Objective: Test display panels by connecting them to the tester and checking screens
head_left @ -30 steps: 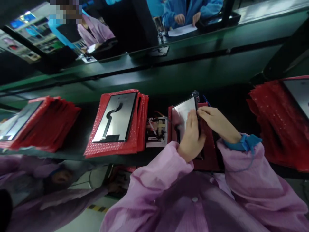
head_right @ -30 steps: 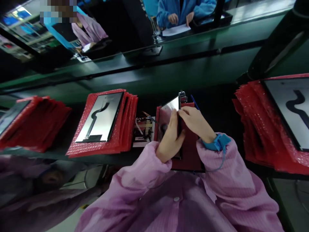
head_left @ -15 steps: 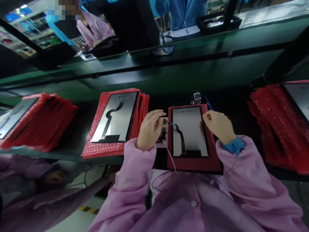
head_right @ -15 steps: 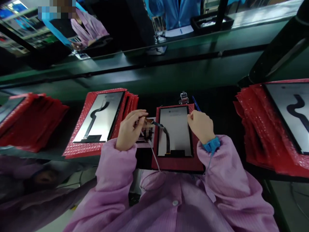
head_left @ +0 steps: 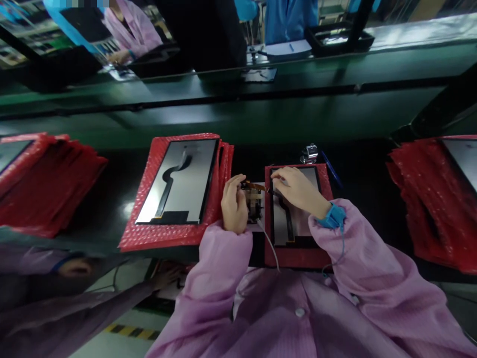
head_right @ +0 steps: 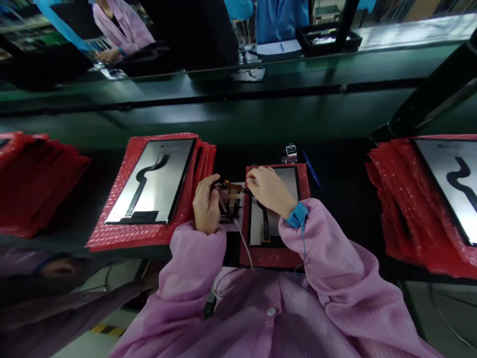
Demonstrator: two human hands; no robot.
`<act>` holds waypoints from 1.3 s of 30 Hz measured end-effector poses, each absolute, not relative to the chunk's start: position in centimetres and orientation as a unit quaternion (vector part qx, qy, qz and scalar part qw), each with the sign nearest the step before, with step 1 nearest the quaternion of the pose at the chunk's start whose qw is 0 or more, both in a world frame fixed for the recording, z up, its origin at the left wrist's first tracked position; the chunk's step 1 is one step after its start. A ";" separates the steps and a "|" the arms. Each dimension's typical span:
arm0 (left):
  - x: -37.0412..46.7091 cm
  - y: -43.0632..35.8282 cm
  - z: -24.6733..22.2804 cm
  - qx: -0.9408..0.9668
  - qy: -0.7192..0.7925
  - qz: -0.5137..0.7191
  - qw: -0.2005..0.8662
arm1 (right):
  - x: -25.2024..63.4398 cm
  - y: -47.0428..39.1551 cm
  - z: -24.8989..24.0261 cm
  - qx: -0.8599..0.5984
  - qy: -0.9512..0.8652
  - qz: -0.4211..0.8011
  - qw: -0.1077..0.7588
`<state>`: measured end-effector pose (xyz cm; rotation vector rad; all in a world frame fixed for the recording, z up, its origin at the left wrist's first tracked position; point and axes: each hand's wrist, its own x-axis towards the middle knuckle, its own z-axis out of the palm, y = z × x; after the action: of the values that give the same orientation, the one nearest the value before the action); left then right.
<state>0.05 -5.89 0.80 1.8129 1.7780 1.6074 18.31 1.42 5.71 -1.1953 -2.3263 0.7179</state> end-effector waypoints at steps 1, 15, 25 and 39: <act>0.1 -6.7 0.2 0.596 0.594 0.535 0.074 | 18.2 1.3 6.0 -0.433 -0.836 0.251 0.225; 1.1 -15.8 -2.8 0.502 0.701 0.471 0.187 | 16.1 -8.4 6.1 -0.466 -0.855 0.215 -0.078; 1.7 -14.7 -1.8 0.413 0.689 0.498 0.325 | 13.9 -9.3 4.4 -0.509 -0.829 0.223 -0.068; 1.9 -12.2 -1.5 0.204 0.573 0.624 0.491 | 13.4 -10.0 2.9 -0.540 -0.750 0.379 0.052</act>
<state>1.93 -12.22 -1.50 0.4956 1.3901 1.5157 13.36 -10.02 2.93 -1.6421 -2.2809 1.1514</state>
